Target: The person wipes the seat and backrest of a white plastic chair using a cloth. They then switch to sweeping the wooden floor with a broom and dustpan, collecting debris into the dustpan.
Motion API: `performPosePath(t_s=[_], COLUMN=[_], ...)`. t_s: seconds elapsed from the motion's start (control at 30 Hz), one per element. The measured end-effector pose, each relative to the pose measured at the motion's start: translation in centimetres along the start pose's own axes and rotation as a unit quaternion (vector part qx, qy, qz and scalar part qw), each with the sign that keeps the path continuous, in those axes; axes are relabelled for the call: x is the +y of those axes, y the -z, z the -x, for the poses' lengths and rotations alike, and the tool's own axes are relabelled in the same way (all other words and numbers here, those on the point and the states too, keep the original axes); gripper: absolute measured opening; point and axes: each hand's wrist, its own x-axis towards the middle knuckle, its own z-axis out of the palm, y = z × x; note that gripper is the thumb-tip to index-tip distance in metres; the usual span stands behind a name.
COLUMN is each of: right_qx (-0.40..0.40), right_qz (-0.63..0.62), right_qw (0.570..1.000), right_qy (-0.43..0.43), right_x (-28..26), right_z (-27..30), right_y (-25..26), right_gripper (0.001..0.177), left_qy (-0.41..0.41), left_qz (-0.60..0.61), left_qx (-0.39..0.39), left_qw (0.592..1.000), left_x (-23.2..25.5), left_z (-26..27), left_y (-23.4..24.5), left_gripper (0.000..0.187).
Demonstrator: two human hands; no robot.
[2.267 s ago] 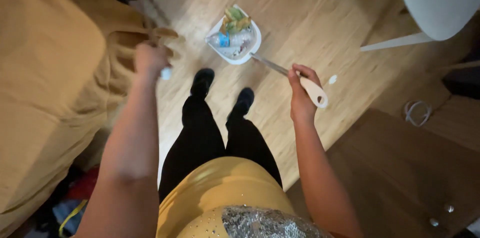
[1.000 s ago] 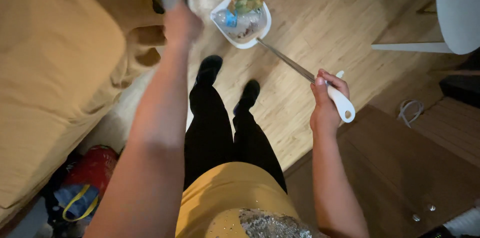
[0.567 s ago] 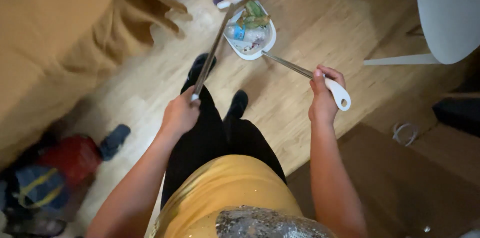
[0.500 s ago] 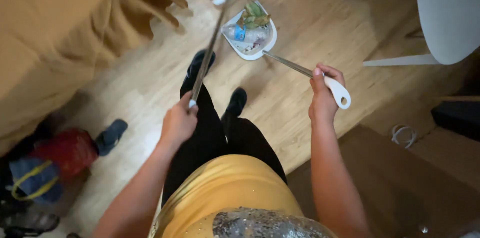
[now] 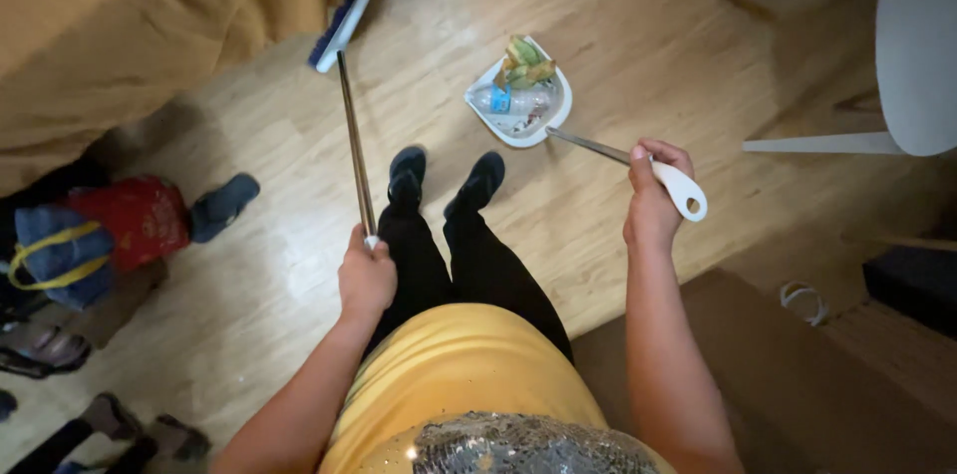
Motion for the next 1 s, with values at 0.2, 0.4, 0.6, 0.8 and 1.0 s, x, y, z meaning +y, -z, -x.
performPosePath(t_s=[0.2, 0.4, 0.6, 0.8, 1.0], right_qx=[-0.014, -0.011, 0.007, 0.035, 0.054], right_qz=[0.021, 0.033, 0.036, 0.034, 0.026], right_qw=[1.0, 0.999, 0.999, 0.999, 0.998], right_qy=[0.008, 0.01, 0.015, -0.008, -0.017], right_x=[0.5, 0.8, 2.5, 2.4, 3.6], right_z=[2.5, 3.3, 3.4, 5.3, 5.6], right_y=[-1.1, -1.6, -0.8, 0.3, 1.7], right_gripper=[0.015, 0.016, 0.016, 0.015, 0.015], left_qy=[-0.029, -0.065, -0.122, -0.225, -0.207], left_qz=[-0.048, -0.066, -0.008, -0.126, -0.248], left_qx=[-0.048, -0.115, -0.071, 0.006, -0.078], left_qw=[0.997, 0.989, 0.99, 0.966, 0.943], left_x=[-0.4, -0.1, 1.4, 8.2, 8.9], left_z=[-2.0, 1.6, -1.2, -12.5, -7.3], left_y=[-1.3, 2.6, 7.9, 2.9, -1.1], left_gripper=[0.053, 0.055, 0.048, 0.044, 0.055])
